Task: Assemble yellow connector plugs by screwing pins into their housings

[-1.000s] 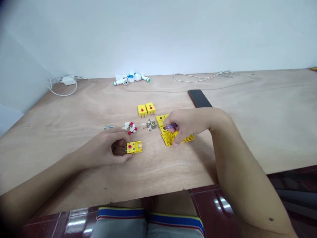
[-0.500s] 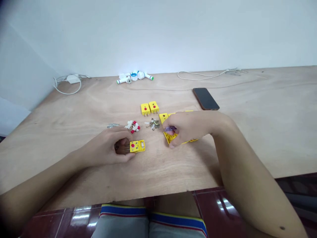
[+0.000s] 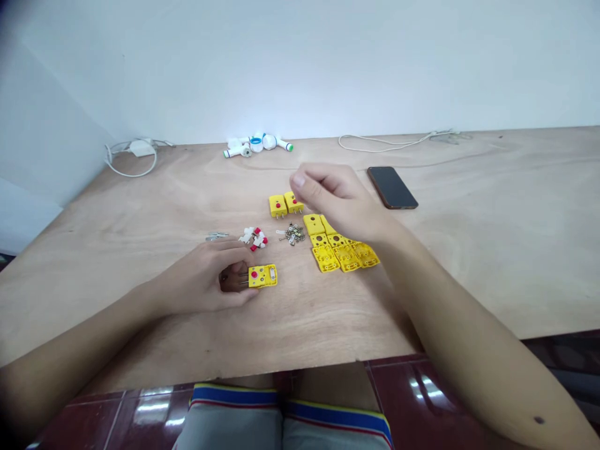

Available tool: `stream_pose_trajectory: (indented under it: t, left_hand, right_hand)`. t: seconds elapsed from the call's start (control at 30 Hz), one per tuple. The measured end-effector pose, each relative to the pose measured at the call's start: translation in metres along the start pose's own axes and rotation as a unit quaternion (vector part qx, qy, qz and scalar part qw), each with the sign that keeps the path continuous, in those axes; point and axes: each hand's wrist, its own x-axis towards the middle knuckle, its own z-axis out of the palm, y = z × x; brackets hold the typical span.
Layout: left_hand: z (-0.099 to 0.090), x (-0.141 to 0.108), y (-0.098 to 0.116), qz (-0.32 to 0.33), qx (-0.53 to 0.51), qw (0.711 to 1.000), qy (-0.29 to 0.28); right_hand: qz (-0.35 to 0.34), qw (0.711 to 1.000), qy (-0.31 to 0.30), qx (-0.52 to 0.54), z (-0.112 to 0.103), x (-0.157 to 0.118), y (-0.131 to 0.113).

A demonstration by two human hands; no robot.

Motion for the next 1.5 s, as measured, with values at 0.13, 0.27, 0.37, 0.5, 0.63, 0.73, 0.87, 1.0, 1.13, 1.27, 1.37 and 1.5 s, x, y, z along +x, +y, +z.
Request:
stream_pose_trajectory:
  t: [0.13,0.27,0.37,0.5,0.63,0.73,0.87,1.0,1.13,1.27,1.37,1.5]
  left_hand:
    - [0.001,0.000,-0.001,0.010,0.010,1.000,-0.014]
    - [0.001,-0.003,-0.005,0.020,-0.002,1.000,0.004]
    - [0.001,-0.005,-0.005,0.046,-0.014,0.999,0.019]
    - [0.002,-0.006,-0.006,0.083,-0.018,0.995,0.050]
    - [0.005,-0.005,-0.008,0.094,-0.012,0.993,0.064]
    - [0.006,-0.004,-0.008,0.094,-0.011,0.994,0.063]
    - [0.005,-0.003,-0.007,0.102,-0.022,0.992,0.065]
    - [0.004,-0.002,-0.005,0.099,-0.023,0.993,0.053]
    - [0.003,-0.002,-0.002,0.087,-0.014,0.995,0.046]
    - [0.003,-0.002,-0.002,0.072,-0.006,0.996,0.050]
    - [0.003,-0.002,-0.003,0.061,-0.008,0.997,0.047]
    - [0.003,-0.002,-0.002,0.057,-0.003,0.997,0.045]
  right_hand:
    - [-0.100,0.976,0.160,0.106,0.028,0.002,0.010]
    - [-0.068,0.976,0.187,0.089,0.039,-0.001,0.011]
    - [-0.064,0.980,0.173,0.079,0.042,-0.004,0.008]
    - [-0.109,0.975,0.155,0.118,0.050,-0.007,0.010]
    - [-0.101,0.972,0.098,0.188,0.059,-0.010,0.016]
    - [-0.098,0.973,0.054,0.202,0.062,-0.013,0.015]
    - [-0.109,0.972,0.003,0.206,0.063,-0.015,0.010]
    - [-0.118,0.977,-0.007,0.178,0.062,-0.015,0.010]
    - [-0.111,0.979,-0.034,0.168,0.063,-0.015,0.014]
    - [-0.107,0.975,-0.044,0.191,0.067,-0.016,0.015]
    - [-0.106,0.971,-0.042,0.212,0.068,-0.016,0.014]
    - [-0.103,0.968,-0.042,0.224,0.068,-0.016,0.015]
